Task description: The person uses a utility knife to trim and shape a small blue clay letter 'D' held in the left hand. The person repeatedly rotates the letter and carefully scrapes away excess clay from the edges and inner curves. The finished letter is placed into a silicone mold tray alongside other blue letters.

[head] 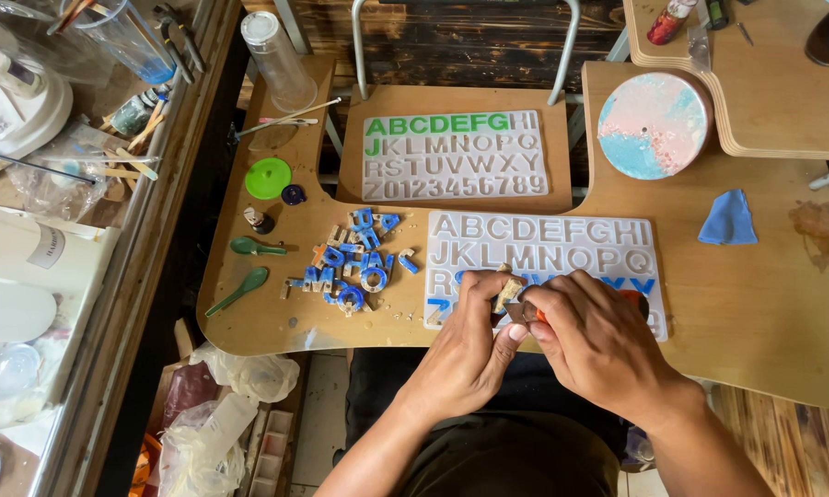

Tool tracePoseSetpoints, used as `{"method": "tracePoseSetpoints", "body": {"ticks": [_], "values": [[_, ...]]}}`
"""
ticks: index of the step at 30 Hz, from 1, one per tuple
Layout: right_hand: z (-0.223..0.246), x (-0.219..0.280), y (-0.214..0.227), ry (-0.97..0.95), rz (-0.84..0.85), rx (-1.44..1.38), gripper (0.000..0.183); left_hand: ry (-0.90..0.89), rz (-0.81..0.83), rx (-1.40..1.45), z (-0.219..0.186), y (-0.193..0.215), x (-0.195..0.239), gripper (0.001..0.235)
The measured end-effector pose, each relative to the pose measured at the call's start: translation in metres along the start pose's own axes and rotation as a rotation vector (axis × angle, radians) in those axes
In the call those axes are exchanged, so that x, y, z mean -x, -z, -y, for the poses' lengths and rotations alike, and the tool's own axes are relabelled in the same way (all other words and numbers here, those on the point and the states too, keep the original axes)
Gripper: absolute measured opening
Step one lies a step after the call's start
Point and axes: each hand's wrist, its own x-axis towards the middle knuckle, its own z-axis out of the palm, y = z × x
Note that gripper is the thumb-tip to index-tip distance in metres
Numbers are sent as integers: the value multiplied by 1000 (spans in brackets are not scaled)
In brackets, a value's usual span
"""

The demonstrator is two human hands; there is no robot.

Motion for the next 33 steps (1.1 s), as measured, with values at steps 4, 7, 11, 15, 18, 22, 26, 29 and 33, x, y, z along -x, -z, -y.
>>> {"method": "tracePoseSetpoints", "body": {"ticks": [4, 7, 11, 15, 18, 22, 26, 29, 33], "values": [[-1, 2, -4, -27, 11, 18, 16, -12, -12, -16, -3, 1, -1, 37], [-1, 2, -4, -38, 10, 40, 15, -11, -20, -24, -5, 1, -2, 36], [-2, 2, -7, -25, -22, 66, 19, 4, -21, -14, -4, 1, -2, 38], [-2, 2, -7, 16, -169, 19, 30, 153, -3, 93, 1, -3, 3, 41], [-9, 11, -11, -19, -273, -109, 29, 254, 2, 261, 7, -2, 3, 45], [-18, 22, -24, -186, -256, -339, 60, 192, -102, 786, 22, -17, 1, 29], [-10, 11, -24, -158, -226, -341, 76, 319, -205, 1225, 31, -25, 1, 25], [-6, 6, -18, -118, -249, -274, 62, 352, -221, 1353, 29, -29, 4, 24], [-11, 18, -22, -83, -249, -294, 51, 270, -141, 1074, 10, -25, 5, 22]]}}
